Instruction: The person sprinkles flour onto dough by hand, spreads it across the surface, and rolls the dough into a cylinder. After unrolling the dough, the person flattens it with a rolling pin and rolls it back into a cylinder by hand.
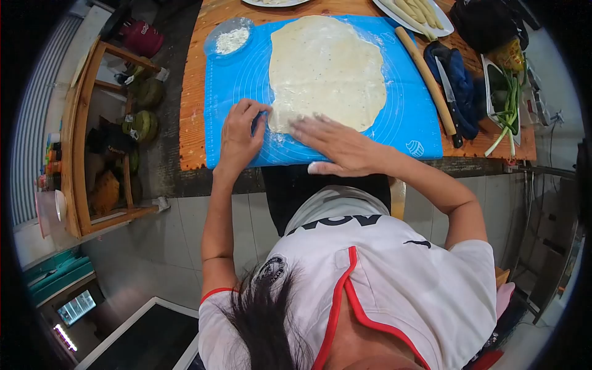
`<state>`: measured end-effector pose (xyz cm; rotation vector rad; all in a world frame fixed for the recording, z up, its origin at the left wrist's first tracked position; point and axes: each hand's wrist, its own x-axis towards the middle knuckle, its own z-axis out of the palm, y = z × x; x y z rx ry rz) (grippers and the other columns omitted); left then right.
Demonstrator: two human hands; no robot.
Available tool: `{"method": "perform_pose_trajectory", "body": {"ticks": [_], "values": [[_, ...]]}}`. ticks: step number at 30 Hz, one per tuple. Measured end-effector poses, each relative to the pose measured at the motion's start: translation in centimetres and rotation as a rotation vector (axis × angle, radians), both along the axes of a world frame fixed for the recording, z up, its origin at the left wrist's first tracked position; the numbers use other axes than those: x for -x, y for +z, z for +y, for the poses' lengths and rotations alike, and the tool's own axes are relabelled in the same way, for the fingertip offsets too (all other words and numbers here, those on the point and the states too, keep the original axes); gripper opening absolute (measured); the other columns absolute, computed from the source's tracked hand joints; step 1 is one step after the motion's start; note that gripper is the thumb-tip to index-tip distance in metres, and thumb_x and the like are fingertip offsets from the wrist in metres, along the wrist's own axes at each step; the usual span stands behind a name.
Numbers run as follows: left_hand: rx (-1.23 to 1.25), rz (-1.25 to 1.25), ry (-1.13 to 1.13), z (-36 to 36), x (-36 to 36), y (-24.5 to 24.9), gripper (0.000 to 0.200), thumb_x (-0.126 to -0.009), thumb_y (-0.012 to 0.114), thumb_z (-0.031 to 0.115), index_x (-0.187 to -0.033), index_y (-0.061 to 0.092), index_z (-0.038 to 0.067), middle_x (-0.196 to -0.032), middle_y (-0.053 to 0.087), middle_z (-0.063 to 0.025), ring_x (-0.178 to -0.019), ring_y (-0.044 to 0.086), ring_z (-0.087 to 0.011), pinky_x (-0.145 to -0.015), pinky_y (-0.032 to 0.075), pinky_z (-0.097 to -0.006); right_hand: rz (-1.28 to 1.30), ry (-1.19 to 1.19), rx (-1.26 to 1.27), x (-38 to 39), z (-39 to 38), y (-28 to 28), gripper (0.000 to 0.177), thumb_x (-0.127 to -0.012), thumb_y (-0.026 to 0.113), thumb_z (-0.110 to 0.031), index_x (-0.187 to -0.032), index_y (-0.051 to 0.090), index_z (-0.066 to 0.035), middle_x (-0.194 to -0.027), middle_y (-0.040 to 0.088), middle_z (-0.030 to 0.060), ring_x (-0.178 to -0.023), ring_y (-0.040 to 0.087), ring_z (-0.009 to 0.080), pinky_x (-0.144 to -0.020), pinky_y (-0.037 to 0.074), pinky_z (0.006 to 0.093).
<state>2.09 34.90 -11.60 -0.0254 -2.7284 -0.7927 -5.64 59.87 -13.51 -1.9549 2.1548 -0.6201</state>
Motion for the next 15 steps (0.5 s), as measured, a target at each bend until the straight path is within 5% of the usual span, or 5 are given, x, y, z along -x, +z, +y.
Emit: {"method": "perform_pose_trajectory", "body": {"ticks": [2, 5, 7, 15], "values": [[-0.066, -0.012, -0.019, -0.5, -0.1, -0.3, 0.02, -0.092, 0.059, -0.001, -0.109, 0.068, 0.003, -0.102, 0.066, -0.0116, -0.096, 0.065, -0.0265, -0.085, 0.05, -0.0373, -0.046, -0.023, 0.063, 0.0, -0.2, -0.1, 0.08, -0.102, 0.04, -0.059, -0.152, 0.033, 0.002, -0.16, 0.028, 0.0238, -0.15, 0.025, 0.0352, -0.124, 0.016, 0.0503], [-0.515, -0.025, 0.061, -0.8, 0.3, -1.2, 0.016, -0.091, 0.06, 0.001, -0.106, 0.067, 0.002, -0.102, 0.067, -0.0125, -0.097, 0.066, -0.0287, -0.081, 0.051, -0.0362, -0.24, 0.089, -0.017, 0.0, -1.5, 1.4, 0.081, -0.101, 0.039, -0.06, -0.153, 0.031, 0.002, -0.16, 0.028, 0.0243, -0.151, 0.023, 0.0363, -0.125, 0.013, 0.0513], [-0.449, -0.045, 0.125, -0.4, 0.5, -0.6, 0.017, -0.09, 0.063, 0.001, -0.106, 0.067, 0.001, -0.102, 0.068, -0.0124, -0.097, 0.067, -0.0285, -0.082, 0.052, -0.035, 0.054, -0.051, 0.06, 1.0, -2.5, 0.3, 0.079, -0.102, 0.038, -0.059, -0.153, 0.031, 0.001, -0.16, 0.027, 0.0242, -0.152, 0.02, 0.0369, -0.124, 0.013, 0.0519], [-0.127, 0.01, -0.158, -0.4, -0.8, 0.1, 0.027, -0.077, 0.082, 0.015, -0.102, 0.074, 0.007, -0.106, 0.068, -0.0072, -0.102, 0.064, -0.0269, -0.091, 0.05, -0.0386, 0.141, -0.134, 0.057, 3.3, -1.8, -0.2, 0.106, -0.082, 0.054, -0.08, -0.158, 0.027, -0.011, -0.162, 0.023, 0.025, -0.151, 0.018, 0.0426, -0.12, 0.008, 0.0658]]}}
